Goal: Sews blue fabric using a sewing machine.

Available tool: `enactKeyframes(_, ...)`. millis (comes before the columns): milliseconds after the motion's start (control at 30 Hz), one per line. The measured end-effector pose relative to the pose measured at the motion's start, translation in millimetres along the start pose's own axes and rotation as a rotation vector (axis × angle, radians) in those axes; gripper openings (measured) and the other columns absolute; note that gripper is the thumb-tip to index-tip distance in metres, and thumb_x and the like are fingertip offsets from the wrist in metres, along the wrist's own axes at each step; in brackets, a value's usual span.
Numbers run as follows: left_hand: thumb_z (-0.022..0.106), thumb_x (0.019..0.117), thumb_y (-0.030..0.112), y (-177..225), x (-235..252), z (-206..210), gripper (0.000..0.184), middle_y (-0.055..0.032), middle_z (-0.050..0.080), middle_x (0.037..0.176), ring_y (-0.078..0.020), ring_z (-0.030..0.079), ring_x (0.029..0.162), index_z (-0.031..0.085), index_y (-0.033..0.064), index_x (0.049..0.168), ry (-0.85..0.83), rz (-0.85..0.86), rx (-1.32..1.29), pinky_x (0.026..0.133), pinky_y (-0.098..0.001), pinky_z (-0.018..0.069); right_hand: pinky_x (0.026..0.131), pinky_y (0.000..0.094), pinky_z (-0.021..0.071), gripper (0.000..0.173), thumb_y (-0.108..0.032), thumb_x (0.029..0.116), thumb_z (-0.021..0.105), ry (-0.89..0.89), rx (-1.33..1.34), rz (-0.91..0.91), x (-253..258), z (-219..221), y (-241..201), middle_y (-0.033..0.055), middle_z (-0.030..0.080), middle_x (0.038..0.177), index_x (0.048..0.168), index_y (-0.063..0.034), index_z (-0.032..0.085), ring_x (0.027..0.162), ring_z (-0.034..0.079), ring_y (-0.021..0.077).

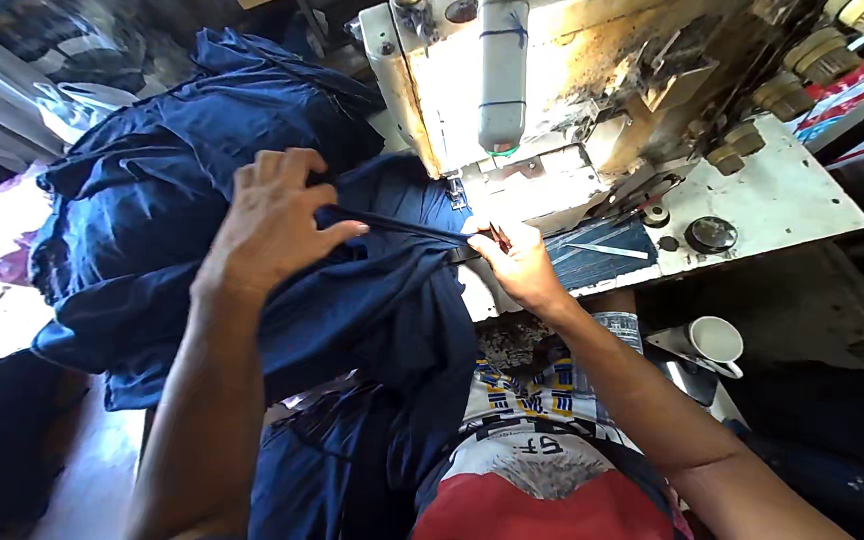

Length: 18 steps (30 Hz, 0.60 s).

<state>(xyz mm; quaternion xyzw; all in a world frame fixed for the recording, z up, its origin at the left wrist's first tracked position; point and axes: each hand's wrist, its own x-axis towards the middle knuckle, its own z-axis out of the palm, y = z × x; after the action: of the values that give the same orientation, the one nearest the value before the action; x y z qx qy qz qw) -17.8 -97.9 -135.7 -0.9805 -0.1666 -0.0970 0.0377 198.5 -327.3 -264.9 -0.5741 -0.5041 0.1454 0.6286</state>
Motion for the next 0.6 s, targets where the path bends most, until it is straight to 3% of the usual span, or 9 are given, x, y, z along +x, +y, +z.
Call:
enactKeyframes(67,0.067,0.0901,0.055,-10.9,-11.8,-20.5,0.046,-0.0143,0.052,0.143,-0.039,0.044,0.135,0.073,0.0102,0.093,0.049,0.035,-0.117,0.109,-0.0619,0.037,0.077,0.0303,0.0604,0.014,-0.005,0.1011,0.061,-0.055,-0.035,-0.016,4.5,-4.6,-1.8,0.0054,0.072,0.101,0.113,-0.0054,0.07,0.086,0.069,0.0111)
enactKeyframes(133,0.073,0.0888,0.043,11.0,-24.7,-39.4,0.033,-0.0081,0.055,0.143,-0.0251,0.05,0.135,0.069,0.0103,0.083,0.142,0.159,-0.392,0.112,-0.0456,0.0446,0.077,0.03,0.0598,0.014,-0.007,0.1015,0.061,-0.137,-0.086,-0.039,9.5,-11.3,-7.4,0.0037,0.072,0.098,0.112,-0.0069,0.071,0.085,0.068,0.0099)
enactKeyframes(200,0.077,0.0879,0.033,47.3,-35.4,-44.5,0.026,-0.0072,0.065,0.129,-0.0264,0.059,0.128,0.066,0.0111,0.079,0.216,0.298,-0.646,0.109,-0.0488,0.0498,0.071,0.0274,0.0576,0.013,-0.008,0.1008,0.062,-0.256,-0.087,-0.064,11.8,-18.2,-20.0,0.0018,0.072,0.094,0.108,-0.0074,0.073,0.078,0.066,0.0079)
enactKeyframes(267,0.079,0.0871,0.027,81.7,-44.5,-37.6,0.024,-0.0032,0.072,0.11,-0.0269,0.066,0.118,0.064,0.0127,0.075,0.245,0.378,-0.751,0.109,-0.0546,0.0519,0.072,0.0265,0.0591,0.012,-0.004,0.0979,0.064,-0.399,-0.001,-0.121,6.9,-23.4,-35.9,0.0032,0.071,0.099,0.106,-0.0048,0.073,0.08,0.066,0.008)
enactKeyframes(333,0.078,0.0886,0.022,106.7,-50.0,-21.1,0.024,-0.0005,0.073,0.098,-0.0234,0.069,0.109,0.062,0.0129,0.073,0.236,0.413,-0.837,0.103,-0.0516,0.0564,0.078,0.0281,0.0603,0.009,-0.004,0.0976,0.066,-0.479,0.09,-0.188,-8.9,-24.7,-46.7,0.0051,0.07,0.102,0.104,-0.0024,0.072,0.088,0.067,0.0099)
enactKeyframes(400,0.076,0.0911,0.019,123.9,-52.7,0.2,0.025,-0.0015,0.071,0.093,-0.0191,0.069,0.101,0.062,0.0114,0.072,0.21,0.432,-0.894,0.093,-0.042,0.0594,0.085,0.0296,0.0601,0.013,-0.008,0.1011,0.064,-0.467,0.088,-0.236,-30.7,-23.8,-47.4,0.0063,0.071,0.107,0.108,-0.0015,0.073,0.097,0.068,0.0116)
enactKeyframes(500,0.077,0.0926,0.022,142.4,-53.4,33.7,0.025,-0.0053,0.07,0.091,-0.0154,0.067,0.092,0.063,0.0078,0.079,0.258,0.437,-0.808,0.082,-0.0323,0.0555,0.095,0.0338,0.059,0.016,-0.008,0.1031,0.061,-0.373,0.038,-0.238,-57.7,-24.7,-39.9,0.0088,0.072,0.111,0.11,-0.0015,0.074,0.106,0.069,0.0157)
enactKeyframes(533,0.079,0.0918,0.031,144.9,-53.1,44.2,0.026,-0.0046,0.07,0.095,-0.0151,0.066,0.094,0.067,0.009,0.087,0.286,0.414,-0.675,0.085,-0.0331,0.0532,0.097,0.0345,0.0588,0.016,-0.008,0.1028,0.061,-0.338,0.032,-0.226,-64.1,-26.0,-37.6,0.0091,0.072,0.112,0.11,-0.0012,0.074,0.107,0.069,0.0162)
enactKeyframes(600,0.076,0.0911,0.043,141.7,-52.0,65.2,0.034,-0.0039,0.067,0.119,-0.0206,0.06,0.113,0.073,0.018,0.113,0.267,0.343,-0.317,0.105,-0.0465,0.0421,0.099,0.0346,0.0587,0.016,-0.007,0.1021,0.062,-0.279,0.023,-0.186,-76.3,-27.4,-33.8,0.0092,0.073,0.114,0.11,-0.0004,0.074,0.109,0.069,0.0164)
